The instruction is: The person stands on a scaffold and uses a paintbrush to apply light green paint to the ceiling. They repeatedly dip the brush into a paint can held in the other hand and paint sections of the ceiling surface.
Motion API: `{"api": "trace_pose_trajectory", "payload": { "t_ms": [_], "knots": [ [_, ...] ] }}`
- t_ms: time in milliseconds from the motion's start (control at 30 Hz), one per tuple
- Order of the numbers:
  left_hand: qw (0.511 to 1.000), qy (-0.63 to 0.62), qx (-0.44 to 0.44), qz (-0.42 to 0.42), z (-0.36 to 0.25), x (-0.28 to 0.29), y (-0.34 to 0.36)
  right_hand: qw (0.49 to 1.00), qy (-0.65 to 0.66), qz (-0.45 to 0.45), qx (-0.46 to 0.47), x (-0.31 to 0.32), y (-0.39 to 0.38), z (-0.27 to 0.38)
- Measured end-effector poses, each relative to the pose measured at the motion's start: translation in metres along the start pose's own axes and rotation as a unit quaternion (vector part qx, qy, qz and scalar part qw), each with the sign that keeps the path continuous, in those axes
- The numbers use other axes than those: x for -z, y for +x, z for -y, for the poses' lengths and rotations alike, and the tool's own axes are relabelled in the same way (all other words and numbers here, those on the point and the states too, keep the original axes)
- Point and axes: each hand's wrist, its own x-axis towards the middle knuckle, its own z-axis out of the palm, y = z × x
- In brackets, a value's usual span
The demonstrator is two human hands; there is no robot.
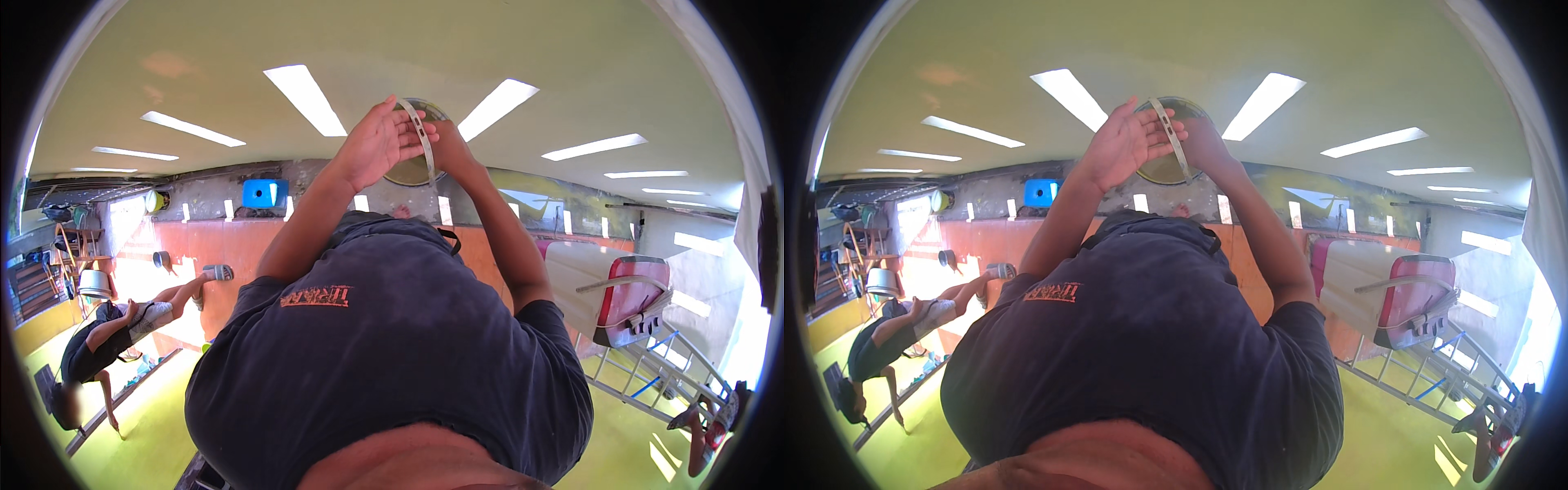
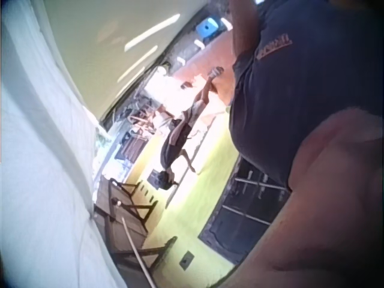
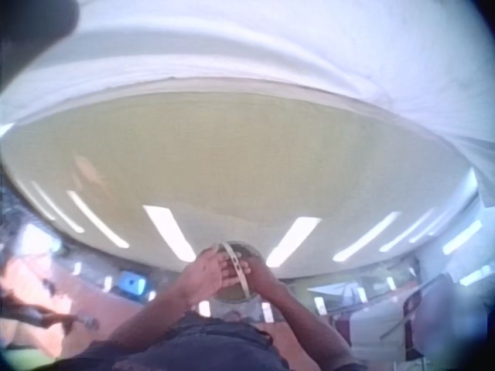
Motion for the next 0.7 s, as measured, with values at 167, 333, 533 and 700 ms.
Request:
{"api": "trace_pose_trajectory", "payload": {
  "t_ms": [167,333,533,700],
  "knots": [
    [1.0,0.003,0.013,0.004,-0.003,0.012,-0.01,0.987,0.015,-0.108,-0.117,0.02,-0.024,0.024],
    [0.999,0.018,0.039,0.009,-0.007,0.026,-0.024,0.883,0.351,-0.247,-0.189,0.023,-0.058,0.015],
    [0.995,-0.015,0.084,0.06,-0.016,0.039,-0.023,0.746,0.54,-0.353,-0.165,0.002,-0.11,-0.02],
    [0.994,-0.011,0.077,0.082,-0.013,0.031,-0.021,0.646,0.652,-0.364,-0.16,-0.01,-0.146,-0.053]
  ]
}}
